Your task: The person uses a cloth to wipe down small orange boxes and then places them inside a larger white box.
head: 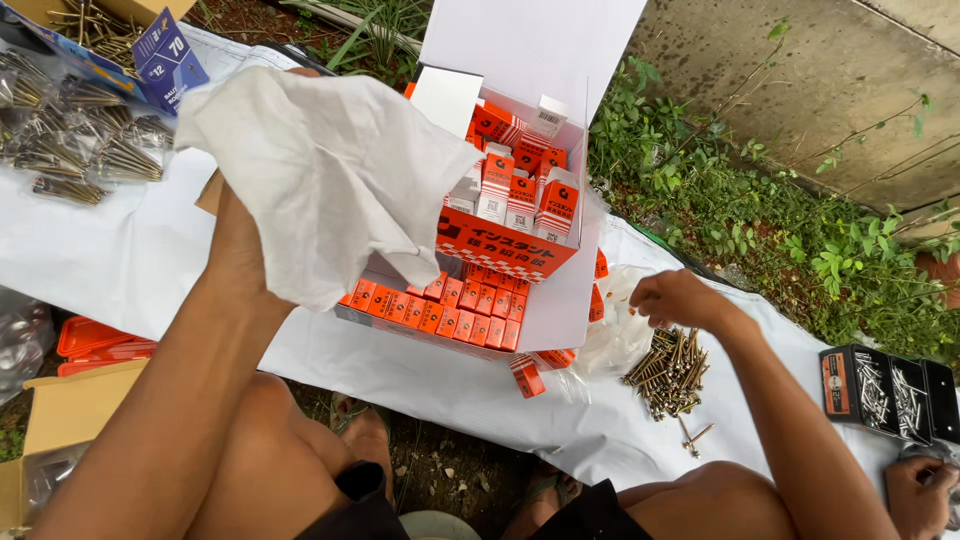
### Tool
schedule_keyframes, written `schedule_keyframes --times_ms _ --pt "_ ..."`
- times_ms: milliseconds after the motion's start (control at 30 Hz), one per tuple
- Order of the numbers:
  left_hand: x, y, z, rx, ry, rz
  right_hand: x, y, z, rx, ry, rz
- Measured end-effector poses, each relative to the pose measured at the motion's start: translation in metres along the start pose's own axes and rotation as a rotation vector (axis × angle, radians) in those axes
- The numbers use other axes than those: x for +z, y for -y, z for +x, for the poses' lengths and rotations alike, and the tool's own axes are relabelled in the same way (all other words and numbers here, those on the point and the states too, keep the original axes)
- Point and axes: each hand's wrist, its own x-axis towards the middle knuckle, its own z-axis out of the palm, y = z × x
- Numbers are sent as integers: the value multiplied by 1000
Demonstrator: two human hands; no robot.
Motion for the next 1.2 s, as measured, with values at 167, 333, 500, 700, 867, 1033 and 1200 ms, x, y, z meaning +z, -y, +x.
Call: schedule_keyframes --times_ms 167,333,500,700,867,1033,1200 --pt "0 14 3 -200 57 -213 70 -36 44 -112 -54 -26" --pt "0 24 6 -360 -32 -237 91 -45 55 -244 -177 -53" --pt "26 25 2 -454 -51 -15 91 -43 59 -95 -36 -130" --pt "19 25 1 -355 -65 -4 83 -23 52 57 -20 -150" --pt "13 31 2 -327 -23 28 85 -42 73 -94 -136 117" --pt "4 40 1 -308 42 65 46 -31 26 -83 -264 367" --pt "11 51 -1 -243 131 111 -14 16 -73 -142 -434 522"
